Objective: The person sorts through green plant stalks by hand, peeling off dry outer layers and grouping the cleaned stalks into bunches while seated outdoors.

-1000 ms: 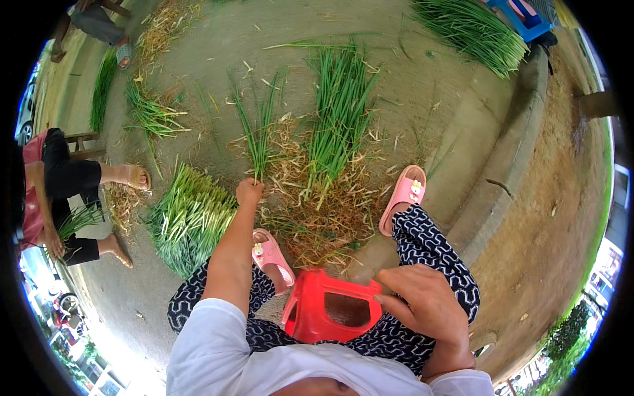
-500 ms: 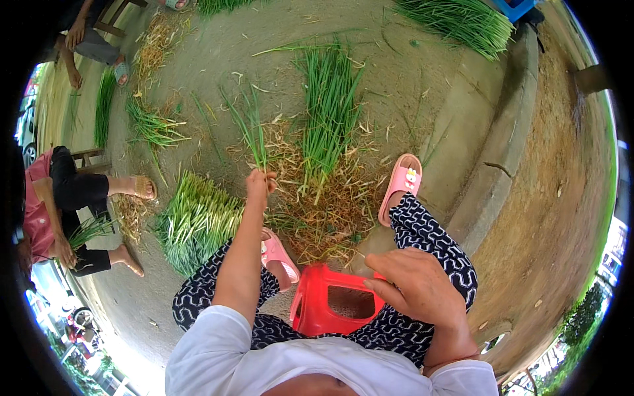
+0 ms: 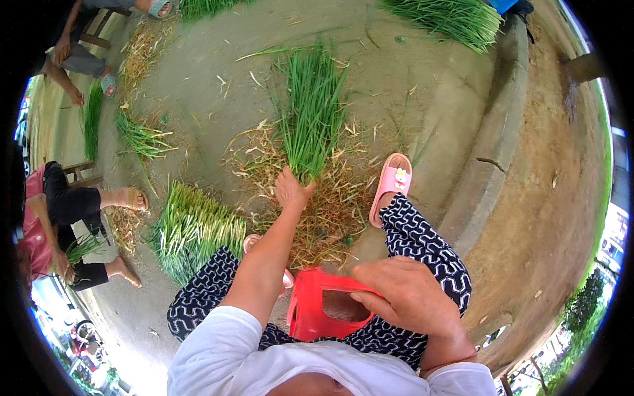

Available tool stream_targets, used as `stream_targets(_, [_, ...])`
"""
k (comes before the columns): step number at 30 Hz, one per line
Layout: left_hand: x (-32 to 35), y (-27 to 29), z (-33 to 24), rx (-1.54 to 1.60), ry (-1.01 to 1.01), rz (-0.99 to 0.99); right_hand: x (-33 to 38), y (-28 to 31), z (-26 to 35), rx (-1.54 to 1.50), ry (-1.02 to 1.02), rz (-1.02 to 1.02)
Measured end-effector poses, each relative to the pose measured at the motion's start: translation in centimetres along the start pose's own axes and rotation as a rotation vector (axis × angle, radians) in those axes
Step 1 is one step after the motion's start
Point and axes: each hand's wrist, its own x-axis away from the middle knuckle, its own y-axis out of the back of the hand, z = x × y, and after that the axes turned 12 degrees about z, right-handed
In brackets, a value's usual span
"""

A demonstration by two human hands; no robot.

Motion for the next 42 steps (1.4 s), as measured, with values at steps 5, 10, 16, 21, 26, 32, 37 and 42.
stream_targets(5, [-1.3, -1.1, -0.1, 0.16, 0.051, 0.055, 0.2, 0.0, -0.2, 0.027, -0.013, 0.003])
stream_targets(10, [-2.2, 0.4, 0.9, 0.352, 0.059, 0.252, 0.4, 0.0, -0.4, 0.017, 0.018, -0.012])
stream_targets(16, [-3.9, 0.5, 2.0, 0.744, 0.161, 0.51, 0.5, 0.0, -0.2, 0.006, 0.021, -0.042])
stream_targets(21, [-2.7, 0.8, 0.0, 0.174, 0.097, 0.385, 0.5, 0.2, -0.1, 0.023, 0.016, -0.042])
stream_targets(26, [-2.2, 0.0, -0.7, 0.078, 0.158, 0.285, 0.4, 0.3, -0.2, 0.02, 0.002, -0.019])
stream_targets(32, [-2.1, 0.3, 0.1, 0.337, 0.156, 0.21, 0.3, 0.3, -0.1, 0.033, 0.003, 0.003])
stream_targets(37, [-1.0, 1.0, 1.2, 0.831, 0.128, 0.211, 0.5, 0.3, 0.0, 0.04, -0.01, 0.008])
stream_targets(42, [-0.3, 2.1, 0.8, 1.029, 0.195, 0.33, 0.5, 0.0, -0.2, 0.045, -0.011, 0.008])
